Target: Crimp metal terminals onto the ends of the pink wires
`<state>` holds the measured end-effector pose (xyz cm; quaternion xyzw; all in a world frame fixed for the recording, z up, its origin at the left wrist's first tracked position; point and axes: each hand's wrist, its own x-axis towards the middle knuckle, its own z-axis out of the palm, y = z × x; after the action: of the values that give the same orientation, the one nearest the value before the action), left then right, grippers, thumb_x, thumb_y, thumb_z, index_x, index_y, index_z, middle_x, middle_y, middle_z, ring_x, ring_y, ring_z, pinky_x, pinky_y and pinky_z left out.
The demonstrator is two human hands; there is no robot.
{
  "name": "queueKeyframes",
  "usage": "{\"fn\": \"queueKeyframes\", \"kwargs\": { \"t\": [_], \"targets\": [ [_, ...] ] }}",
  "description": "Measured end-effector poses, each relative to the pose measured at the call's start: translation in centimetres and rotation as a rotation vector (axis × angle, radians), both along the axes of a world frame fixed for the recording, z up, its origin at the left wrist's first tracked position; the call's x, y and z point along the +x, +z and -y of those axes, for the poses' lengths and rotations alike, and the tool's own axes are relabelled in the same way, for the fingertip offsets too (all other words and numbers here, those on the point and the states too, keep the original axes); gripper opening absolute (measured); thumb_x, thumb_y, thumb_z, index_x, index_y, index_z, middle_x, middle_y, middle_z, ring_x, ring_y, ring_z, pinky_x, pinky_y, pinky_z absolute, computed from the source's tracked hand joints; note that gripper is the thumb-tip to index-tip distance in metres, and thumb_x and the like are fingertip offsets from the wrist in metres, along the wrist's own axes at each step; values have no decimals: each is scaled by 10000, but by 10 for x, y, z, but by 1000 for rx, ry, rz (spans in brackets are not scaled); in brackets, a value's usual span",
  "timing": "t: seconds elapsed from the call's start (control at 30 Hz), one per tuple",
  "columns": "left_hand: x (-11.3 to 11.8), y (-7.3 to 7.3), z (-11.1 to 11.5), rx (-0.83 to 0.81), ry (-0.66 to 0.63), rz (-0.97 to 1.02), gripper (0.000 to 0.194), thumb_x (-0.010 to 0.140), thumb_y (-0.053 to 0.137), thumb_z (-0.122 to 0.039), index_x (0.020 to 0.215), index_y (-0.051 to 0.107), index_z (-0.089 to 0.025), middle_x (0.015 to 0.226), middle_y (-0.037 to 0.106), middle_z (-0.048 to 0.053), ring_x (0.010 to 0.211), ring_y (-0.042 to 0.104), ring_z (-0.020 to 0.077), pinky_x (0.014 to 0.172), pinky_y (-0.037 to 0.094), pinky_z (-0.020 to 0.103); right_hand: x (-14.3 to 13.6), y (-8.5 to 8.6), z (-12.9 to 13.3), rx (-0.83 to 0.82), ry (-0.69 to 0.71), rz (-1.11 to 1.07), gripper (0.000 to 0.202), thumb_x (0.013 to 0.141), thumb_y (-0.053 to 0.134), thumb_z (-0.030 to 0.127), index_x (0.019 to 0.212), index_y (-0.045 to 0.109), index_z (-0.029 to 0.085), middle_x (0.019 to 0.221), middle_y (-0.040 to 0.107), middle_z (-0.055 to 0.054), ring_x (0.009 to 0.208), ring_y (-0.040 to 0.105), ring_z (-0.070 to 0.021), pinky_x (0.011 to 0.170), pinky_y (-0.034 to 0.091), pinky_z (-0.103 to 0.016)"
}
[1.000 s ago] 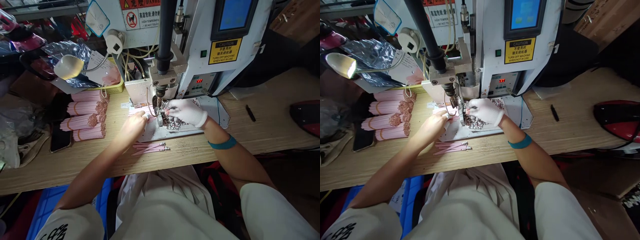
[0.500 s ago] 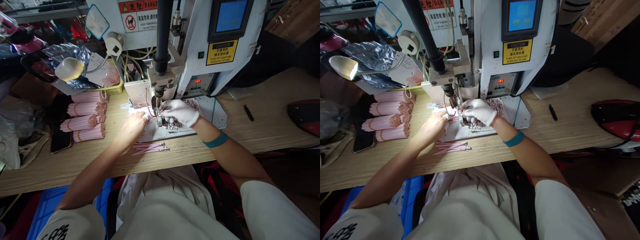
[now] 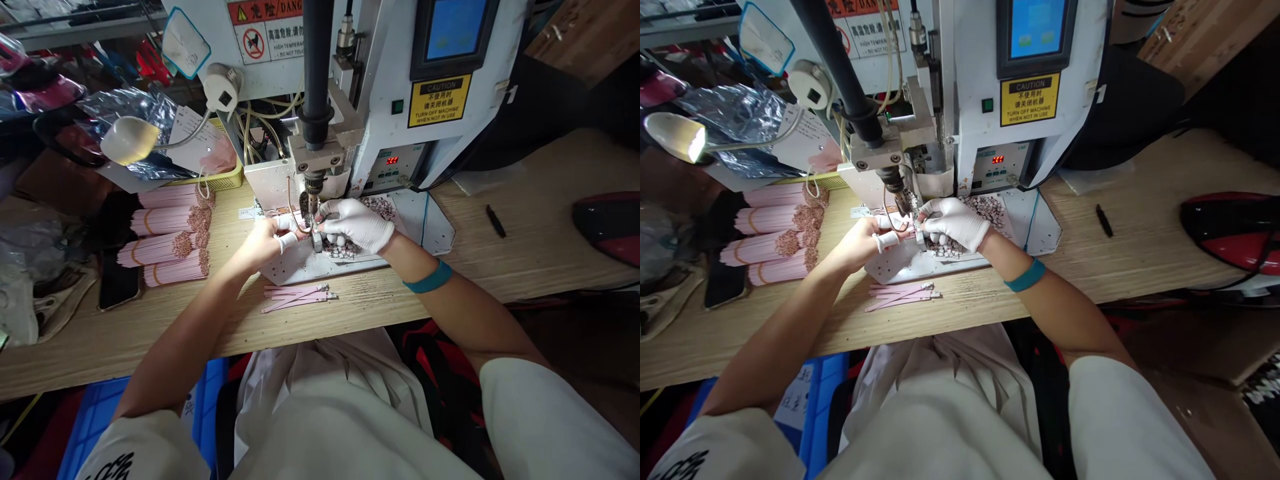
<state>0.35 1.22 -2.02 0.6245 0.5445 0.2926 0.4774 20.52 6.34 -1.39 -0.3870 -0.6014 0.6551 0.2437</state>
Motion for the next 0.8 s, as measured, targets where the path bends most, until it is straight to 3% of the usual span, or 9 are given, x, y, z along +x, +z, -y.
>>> {"fn": "queueKeyframes", "kwargs": {
  "t": [0.4,0.8],
  "targets": [
    [3,3,-2,5,-36,0,302,743,619,-425,757,624,-124,750,603,16,663,510,128,626,396,224,2,-3,-2,-16,18,34,117,789,642,117,859,560,162,527,533,35,362,425,-55,295,324,-157],
    [2,-2,-7,32,-12,-9,228,698,623,-364,680,605,-137,669,562,3,630,502,127,551,376,217,-1,1,2,-23,-18,-17,126,766,643,74,817,554,148,599,514,37,411,435,-38,325,371,-152]
  ]
}}
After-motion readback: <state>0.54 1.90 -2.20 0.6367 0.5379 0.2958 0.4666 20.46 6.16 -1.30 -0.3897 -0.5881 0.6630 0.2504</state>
